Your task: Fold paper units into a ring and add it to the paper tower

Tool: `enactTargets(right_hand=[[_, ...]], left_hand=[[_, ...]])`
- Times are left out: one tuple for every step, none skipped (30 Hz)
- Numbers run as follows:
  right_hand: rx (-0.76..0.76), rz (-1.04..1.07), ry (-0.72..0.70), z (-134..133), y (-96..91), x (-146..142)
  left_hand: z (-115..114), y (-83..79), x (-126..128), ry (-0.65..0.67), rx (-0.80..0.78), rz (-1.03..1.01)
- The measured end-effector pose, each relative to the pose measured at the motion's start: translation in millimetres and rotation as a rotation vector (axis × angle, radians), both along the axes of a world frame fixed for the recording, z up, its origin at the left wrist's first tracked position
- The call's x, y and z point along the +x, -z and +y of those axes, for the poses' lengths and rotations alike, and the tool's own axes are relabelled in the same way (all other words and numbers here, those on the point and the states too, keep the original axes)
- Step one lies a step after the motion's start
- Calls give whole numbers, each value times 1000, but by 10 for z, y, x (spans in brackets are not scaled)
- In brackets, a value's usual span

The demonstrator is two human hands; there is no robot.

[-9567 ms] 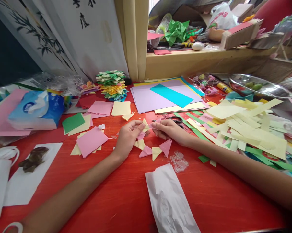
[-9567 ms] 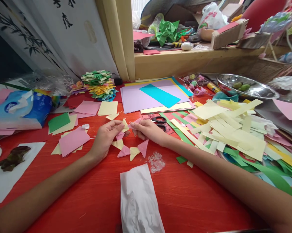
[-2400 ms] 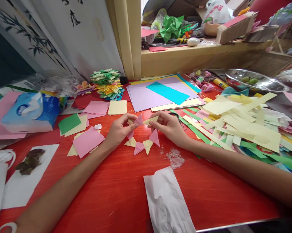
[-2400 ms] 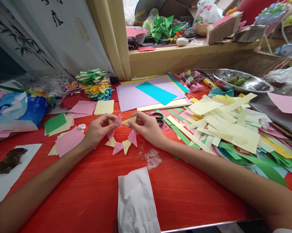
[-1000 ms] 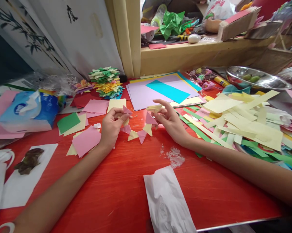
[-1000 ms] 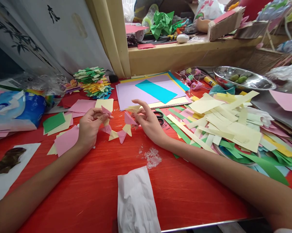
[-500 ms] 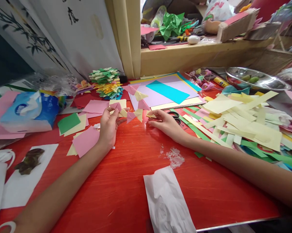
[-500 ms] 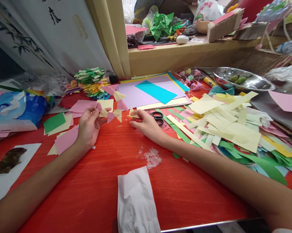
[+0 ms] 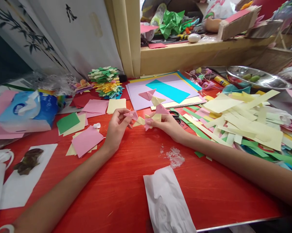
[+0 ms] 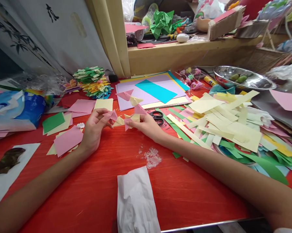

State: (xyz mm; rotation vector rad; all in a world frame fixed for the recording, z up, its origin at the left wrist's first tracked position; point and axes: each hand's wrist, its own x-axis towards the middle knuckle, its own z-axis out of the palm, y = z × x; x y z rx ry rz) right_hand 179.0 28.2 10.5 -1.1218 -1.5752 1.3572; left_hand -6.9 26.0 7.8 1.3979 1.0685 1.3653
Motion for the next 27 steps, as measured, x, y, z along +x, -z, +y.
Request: enactTargets(right_hand=[[0,5,-2,2,-3,-2],[-4,4,-2,2,-9,-4],[-9,4,-3,1,-15,-5],[-12,6,-4,-1,-20,-6],[-12,9,-7,-3,-24,-6],[-10,13,-9,-4,-26,-5],[-9,17,-13,-6,-26,-4],[-9,19,-19,-7,-25,-2],[-9,19,-22,-8,-22,0],[-7,17,-24,-9,-20,2],[-4,14,-25,-9,-17,4],[0,11,-27,-10,-15,6],[4,8,-30,-10,-13,7],[6,7,-32,-11,-13,7],[6,7,-35,-11,-13,7],[6,10,-35,-12,-14,6],[6,15,-33,-12,-15,4],[6,21,-31,-12,-16,3],[4,27,-29,-11,-16,1],[2,34,-27,-10,-14,0],[0,42,-24,-9,-11,-2],[2,49,-18,-6,-6,-2],[6,53,-12,-4,0,-3],[13,54,-4,-1,6,-4],[20,52,1,1,11,-4],[24,46,0,2,14,-5],[25,37,-2,2,15,-7]], left_hand=[[6,-1,-8,-16,10,4],[11,-1,-14,-24,16,9],[14,0,-19,-24,16,11],[17,2,-24,-18,10,12],[19,2,-28,-8,-1,14],[22,3,-32,2,-15,19],[25,3,-36,12,-29,27],[28,3,-41,22,-40,36],[32,3,-46,30,-49,44],[36,4,-51,38,-56,48],[40,5,-56,44,-62,48],[44,6,-60,51,-70,46],[46,7,-64,59,-81,43],[48,8,-67,66,-93,42],[49,7,-68,72,-105,44],[49,6,-68,76,-114,44],[49,4,-65,79,-117,44],[49,3,-61,77,-114,42],[48,2,-55,73,-106,41],[48,2,-48,67,-97,43],[48,4,-41,62,-89,50],[48,8,-34,57,-83,64],[49,14,-28,51,-79,85],[51,21,-24,45,-78,108],[53,28,-22,41,-82,130],[55,34,-21,38,-86,144],[56,39,-22,39,-91,150]])
